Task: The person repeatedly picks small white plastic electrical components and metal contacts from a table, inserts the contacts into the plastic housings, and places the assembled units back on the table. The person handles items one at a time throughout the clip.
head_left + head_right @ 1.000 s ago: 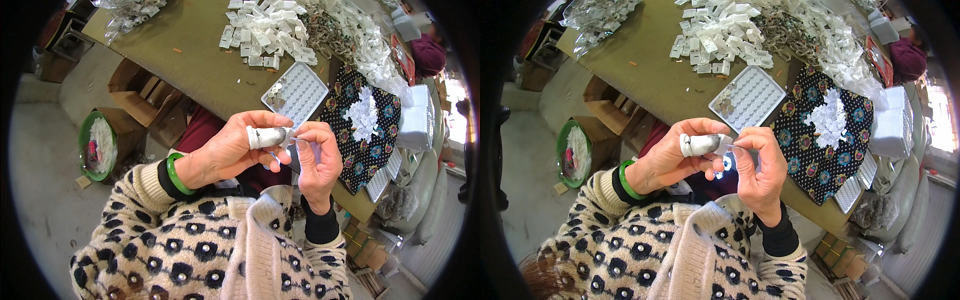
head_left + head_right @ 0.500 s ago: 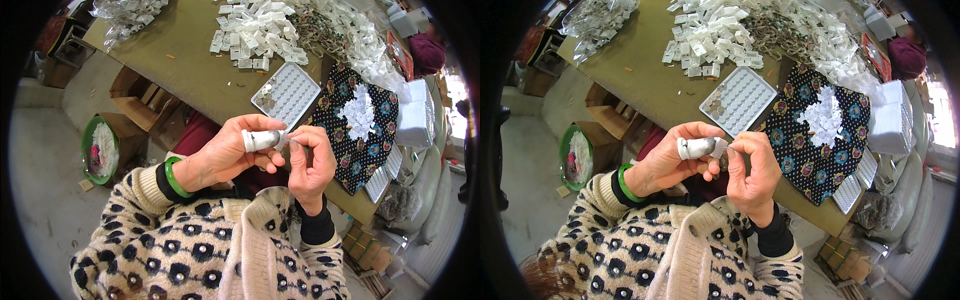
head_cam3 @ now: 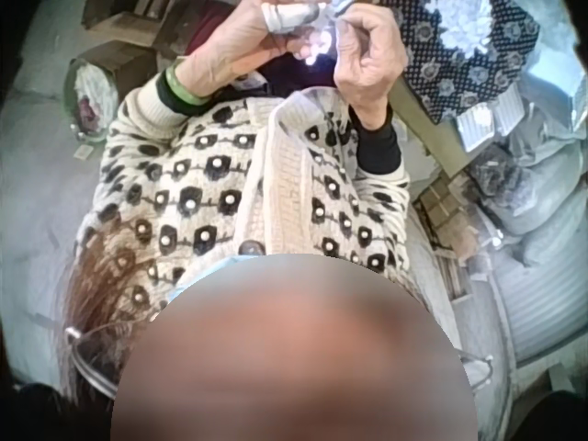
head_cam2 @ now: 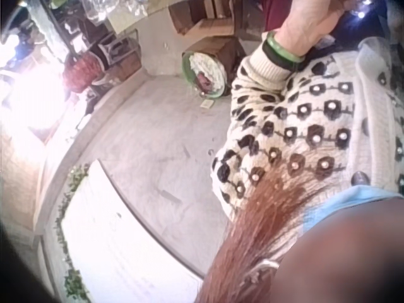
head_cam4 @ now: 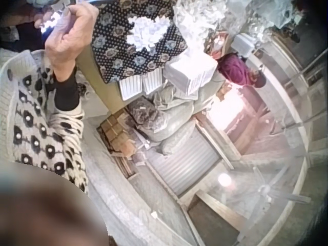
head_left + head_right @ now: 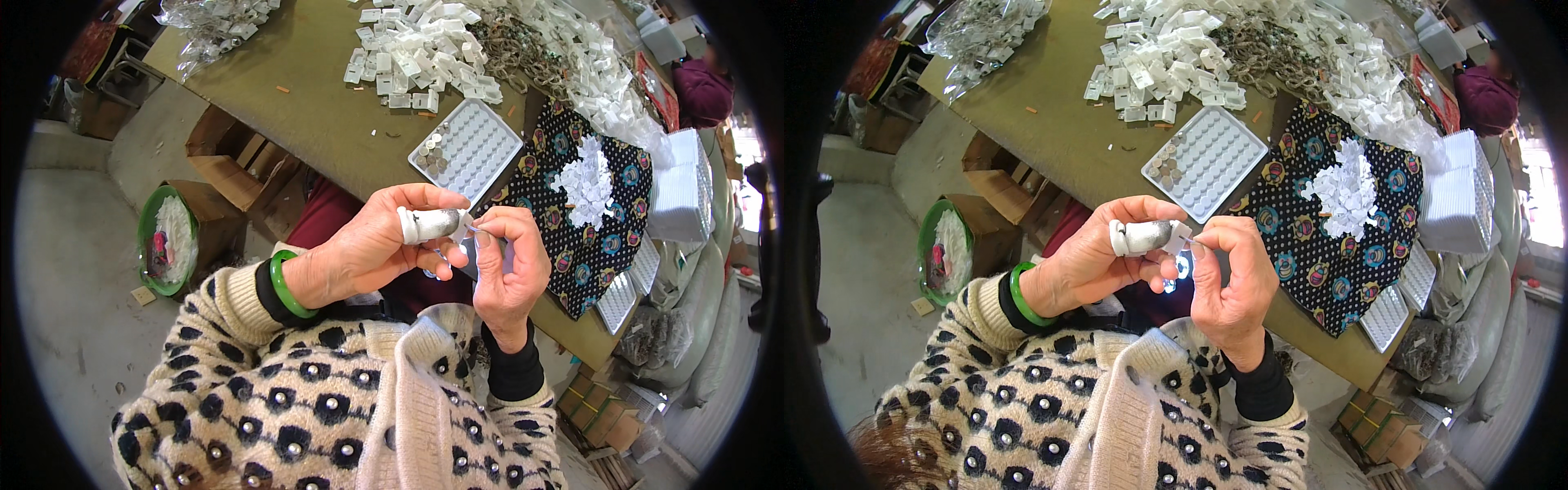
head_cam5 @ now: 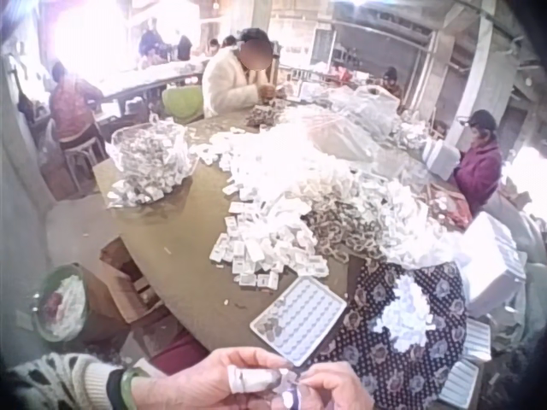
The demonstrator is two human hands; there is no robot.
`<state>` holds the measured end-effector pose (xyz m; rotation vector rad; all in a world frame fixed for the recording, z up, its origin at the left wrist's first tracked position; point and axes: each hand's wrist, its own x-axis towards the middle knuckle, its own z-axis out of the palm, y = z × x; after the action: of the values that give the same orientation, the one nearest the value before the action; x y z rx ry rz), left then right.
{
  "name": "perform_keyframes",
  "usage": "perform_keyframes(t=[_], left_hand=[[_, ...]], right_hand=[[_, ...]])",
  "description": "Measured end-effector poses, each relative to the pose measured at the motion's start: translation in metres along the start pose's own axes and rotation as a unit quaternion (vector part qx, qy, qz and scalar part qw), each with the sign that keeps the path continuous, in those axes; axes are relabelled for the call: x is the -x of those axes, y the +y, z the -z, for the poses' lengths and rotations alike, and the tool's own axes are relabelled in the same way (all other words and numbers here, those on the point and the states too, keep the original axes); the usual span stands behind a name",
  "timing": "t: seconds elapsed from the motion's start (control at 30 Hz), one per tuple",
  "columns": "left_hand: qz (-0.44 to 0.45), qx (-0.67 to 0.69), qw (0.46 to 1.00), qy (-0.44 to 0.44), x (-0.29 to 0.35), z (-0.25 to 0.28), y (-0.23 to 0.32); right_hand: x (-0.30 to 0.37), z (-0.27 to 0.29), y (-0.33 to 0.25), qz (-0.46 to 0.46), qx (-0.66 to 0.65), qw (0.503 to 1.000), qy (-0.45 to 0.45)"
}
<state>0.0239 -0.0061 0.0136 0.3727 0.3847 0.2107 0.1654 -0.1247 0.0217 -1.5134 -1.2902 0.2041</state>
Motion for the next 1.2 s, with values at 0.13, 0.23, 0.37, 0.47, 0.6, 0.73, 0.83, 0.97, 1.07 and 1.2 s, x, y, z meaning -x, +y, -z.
perform_keyframes(t=[0.13,0.23,0.37,0.47,0.6,0.73,0.83,0.97,1.07,1.2], left_hand=[[-0.006,-0.006,1.000,0.001,-0.001,-0.001,-0.002],[-0.019,-0.029,0.999,0.012,-0.002,-0.001,-0.002],[-0.025,-0.039,0.999,0.004,-0.002,-0.002,-0.001],[-0.024,-0.021,0.999,-0.005,-0.001,-0.001,-0.001],[-0.020,-0.004,1.000,0.000,0.000,0.001,0.000],[-0.013,0.002,1.000,-0.006,0.001,0.002,0.002],[-0.010,0.004,1.000,-0.008,0.002,0.004,0.003],[-0.011,0.003,1.000,-0.010,0.002,0.006,0.002],[-0.020,0.002,1.000,-0.003,0.002,0.008,0.001],[-0.031,-0.010,0.999,0.000,0.003,0.009,0.003]], right_hand=[[0.000,0.001,0.000,0.007,0.001,1.000,-0.007],[0.001,-0.001,-0.001,0.013,0.016,1.000,-0.013],[0.001,-0.002,-0.002,0.010,0.019,1.000,-0.012],[0.002,-0.003,-0.003,0.025,0.023,0.999,0.003],[0.001,-0.006,-0.002,0.034,0.019,0.999,0.030],[-0.002,-0.004,-0.002,0.012,0.008,1.000,0.016],[-0.005,-0.001,-0.003,-0.019,-0.026,0.999,-0.012],[-0.006,-0.002,-0.003,-0.046,-0.043,0.998,-0.031],[-0.004,-0.009,-0.003,-0.052,-0.029,0.998,-0.031],[-0.008,-0.008,-0.006,-0.060,-0.029,0.996,-0.052]])
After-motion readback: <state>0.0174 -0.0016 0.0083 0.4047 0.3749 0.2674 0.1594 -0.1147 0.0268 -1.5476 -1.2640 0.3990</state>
